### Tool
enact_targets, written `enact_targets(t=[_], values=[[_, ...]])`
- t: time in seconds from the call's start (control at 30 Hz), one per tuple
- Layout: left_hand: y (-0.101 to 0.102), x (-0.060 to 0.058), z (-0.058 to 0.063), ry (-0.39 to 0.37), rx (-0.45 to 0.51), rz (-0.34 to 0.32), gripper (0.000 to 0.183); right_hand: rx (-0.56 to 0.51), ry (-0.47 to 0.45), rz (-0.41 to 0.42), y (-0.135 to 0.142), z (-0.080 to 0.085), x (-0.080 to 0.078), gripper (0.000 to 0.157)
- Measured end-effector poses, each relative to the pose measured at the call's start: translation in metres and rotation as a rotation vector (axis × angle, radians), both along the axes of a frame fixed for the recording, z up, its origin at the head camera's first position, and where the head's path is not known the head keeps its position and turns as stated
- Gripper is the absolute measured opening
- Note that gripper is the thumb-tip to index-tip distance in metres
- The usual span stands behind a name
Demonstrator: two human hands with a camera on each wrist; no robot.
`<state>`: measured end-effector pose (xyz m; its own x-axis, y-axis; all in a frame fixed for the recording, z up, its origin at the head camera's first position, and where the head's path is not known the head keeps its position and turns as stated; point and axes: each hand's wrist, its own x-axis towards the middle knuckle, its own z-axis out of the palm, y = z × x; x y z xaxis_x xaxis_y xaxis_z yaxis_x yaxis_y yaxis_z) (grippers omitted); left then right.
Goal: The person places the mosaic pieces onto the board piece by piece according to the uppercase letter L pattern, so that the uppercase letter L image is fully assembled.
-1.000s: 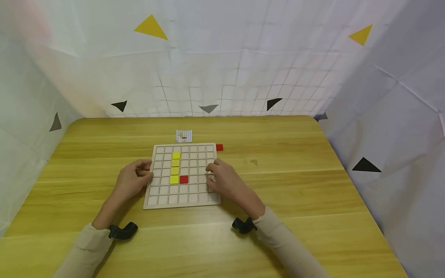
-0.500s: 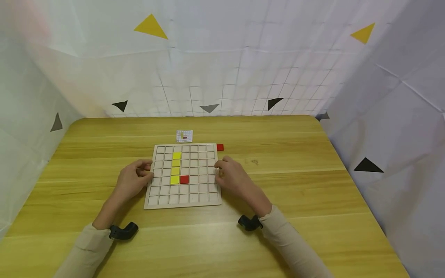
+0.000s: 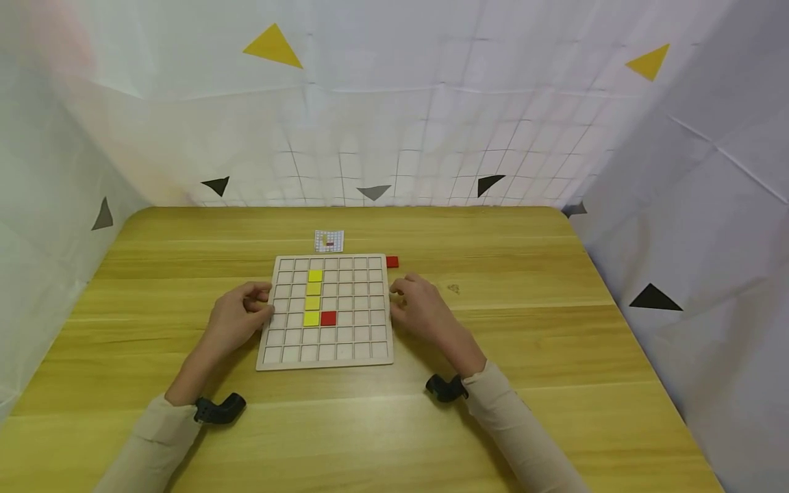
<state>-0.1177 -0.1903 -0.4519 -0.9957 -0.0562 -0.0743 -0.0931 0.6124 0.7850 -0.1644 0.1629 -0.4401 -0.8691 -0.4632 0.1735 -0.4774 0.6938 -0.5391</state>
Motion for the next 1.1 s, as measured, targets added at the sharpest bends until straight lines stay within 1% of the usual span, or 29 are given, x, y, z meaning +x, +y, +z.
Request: enact_targets(t=[0.17,0.4,0.67,0.93,1.1], values=[[0.0,0.0,0.0,-0.002,0.011,-0.003,0.046,0.009,-0.012,-0.014,0.001,0.0,-0.006,0.021],[-0.001,0.0,0.001,-0.005,0.008,-0.003,0.047,0.032,-0.044,-0.041,0.001,0.004,-0.017,0.024],[0.0,-0.002,0.001,-0.006,0.005,-0.002,0.047,0.048,-0.065,-0.063,0.002,0.002,-0.032,0.023],[-0.001,0.0,0.001,-0.003,0.014,-0.007,0.046,0.021,-0.04,-0.055,0.001,0.001,-0.043,0.023],[0.0,0.0,0.001,-0.004,0.015,-0.005,0.047,0.035,-0.019,-0.048,-0.001,0.002,-0.05,0.022]])
